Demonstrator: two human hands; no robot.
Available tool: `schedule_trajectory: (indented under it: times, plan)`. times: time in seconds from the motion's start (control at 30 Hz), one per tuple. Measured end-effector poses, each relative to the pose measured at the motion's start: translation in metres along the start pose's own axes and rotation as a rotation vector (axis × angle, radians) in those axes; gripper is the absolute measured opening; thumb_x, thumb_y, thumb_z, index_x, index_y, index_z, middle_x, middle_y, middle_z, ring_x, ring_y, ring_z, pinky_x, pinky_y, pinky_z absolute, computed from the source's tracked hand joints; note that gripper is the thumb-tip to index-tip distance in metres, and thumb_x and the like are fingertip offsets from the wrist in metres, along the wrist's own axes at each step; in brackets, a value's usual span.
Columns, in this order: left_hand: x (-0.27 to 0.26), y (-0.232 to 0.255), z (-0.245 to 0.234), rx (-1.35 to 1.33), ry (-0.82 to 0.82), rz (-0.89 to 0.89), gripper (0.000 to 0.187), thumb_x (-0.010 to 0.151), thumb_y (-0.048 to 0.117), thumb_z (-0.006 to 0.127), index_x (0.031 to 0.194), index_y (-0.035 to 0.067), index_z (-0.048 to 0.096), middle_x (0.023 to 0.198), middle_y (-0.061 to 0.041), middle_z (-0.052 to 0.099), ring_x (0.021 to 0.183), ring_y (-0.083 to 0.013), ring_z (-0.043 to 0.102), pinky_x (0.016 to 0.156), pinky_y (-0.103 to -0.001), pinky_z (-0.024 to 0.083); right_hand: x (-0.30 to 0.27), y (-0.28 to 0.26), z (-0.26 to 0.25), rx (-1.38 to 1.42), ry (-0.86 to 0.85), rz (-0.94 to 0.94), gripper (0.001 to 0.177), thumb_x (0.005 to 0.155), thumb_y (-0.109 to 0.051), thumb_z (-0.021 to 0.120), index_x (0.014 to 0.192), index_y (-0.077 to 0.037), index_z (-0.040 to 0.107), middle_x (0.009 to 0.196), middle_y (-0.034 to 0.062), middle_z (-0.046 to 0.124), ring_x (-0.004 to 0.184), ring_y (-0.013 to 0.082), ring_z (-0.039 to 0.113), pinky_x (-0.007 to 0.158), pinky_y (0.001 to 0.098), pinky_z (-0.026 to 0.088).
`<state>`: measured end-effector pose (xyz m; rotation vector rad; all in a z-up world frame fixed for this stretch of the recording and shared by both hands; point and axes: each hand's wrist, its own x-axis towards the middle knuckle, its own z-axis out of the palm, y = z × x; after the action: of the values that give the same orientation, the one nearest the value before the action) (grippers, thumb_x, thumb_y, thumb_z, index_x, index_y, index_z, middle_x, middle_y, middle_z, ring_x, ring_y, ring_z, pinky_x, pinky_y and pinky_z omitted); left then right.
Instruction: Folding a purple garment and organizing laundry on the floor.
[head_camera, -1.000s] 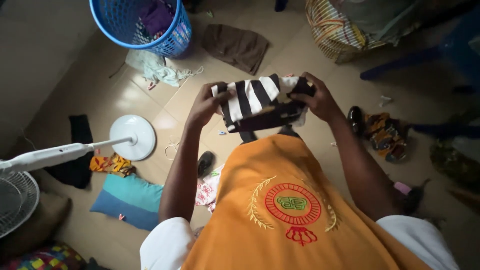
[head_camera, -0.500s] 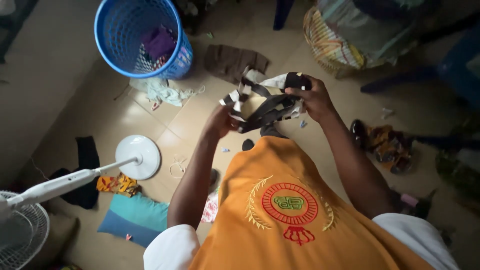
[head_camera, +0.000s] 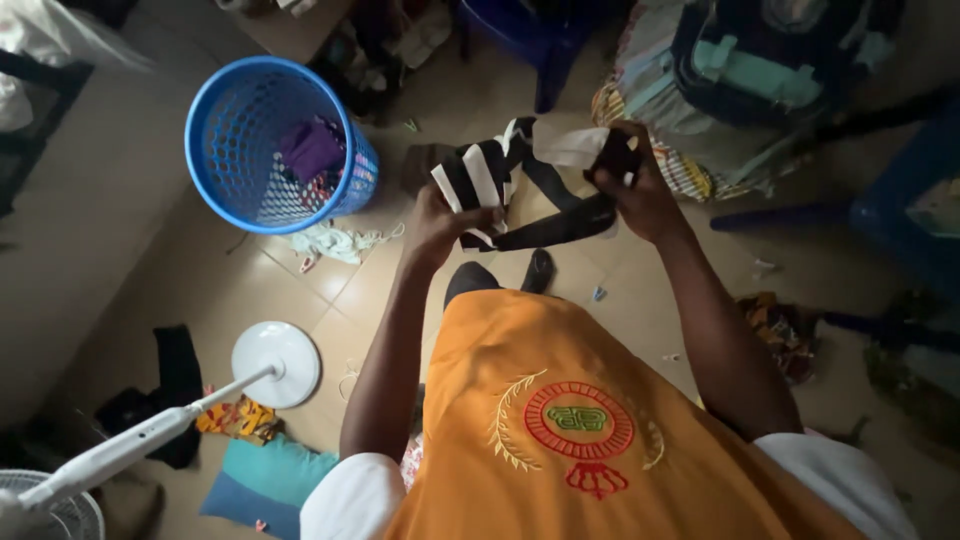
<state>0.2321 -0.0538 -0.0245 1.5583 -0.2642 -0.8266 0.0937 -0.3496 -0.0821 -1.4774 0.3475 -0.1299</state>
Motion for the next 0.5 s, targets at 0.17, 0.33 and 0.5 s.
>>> schedule_trajectory:
  times: [0.17,0.33,0.5]
  plan:
    - [0.049,0.003,-0.019,-0.035,-0.011,0.191,0.035,0.082,-0.002,0.078,0.116,-0.003,0.068,0.103,-0.016,0.074,0.085,-0.0201,0.076,0.071,-0.031,0.065,0.039,-0.022,0.006,0.182,-0.112,-0.153,0.074,0.085,0.001,0.080,0.151,-0.013,0.049,0.134,0.0037,0.058,0.124,0.0176,0.058,0.105,0.0333,0.051]
    - [0.079,0.069,-0.043,0.431,-0.135,0.894,0.033,0.081,-0.002,0.083,0.109,0.005,0.066,0.133,-0.017,0.068,0.116,-0.0316,0.071,0.095,-0.039,0.057,0.080,-0.046,0.024,-0.177,0.014,-0.434,0.058,0.085,0.011,0.079,0.138,-0.005,0.062,0.135,0.0100,0.066,0.125,0.0213,0.062,0.107,0.0376,0.050]
    - [0.146,0.043,-0.095,0.337,-0.099,0.569,0.061,0.072,-0.011,0.075,0.131,-0.003,0.065,0.109,-0.013,0.074,0.093,-0.0281,0.075,0.080,-0.036,0.060,0.137,-0.019,0.025,-0.297,0.127,-0.080,0.045,0.091,0.010,0.075,0.134,-0.003,0.065,0.130,0.0105,0.067,0.097,0.0247,0.066,0.082,0.0391,0.058]
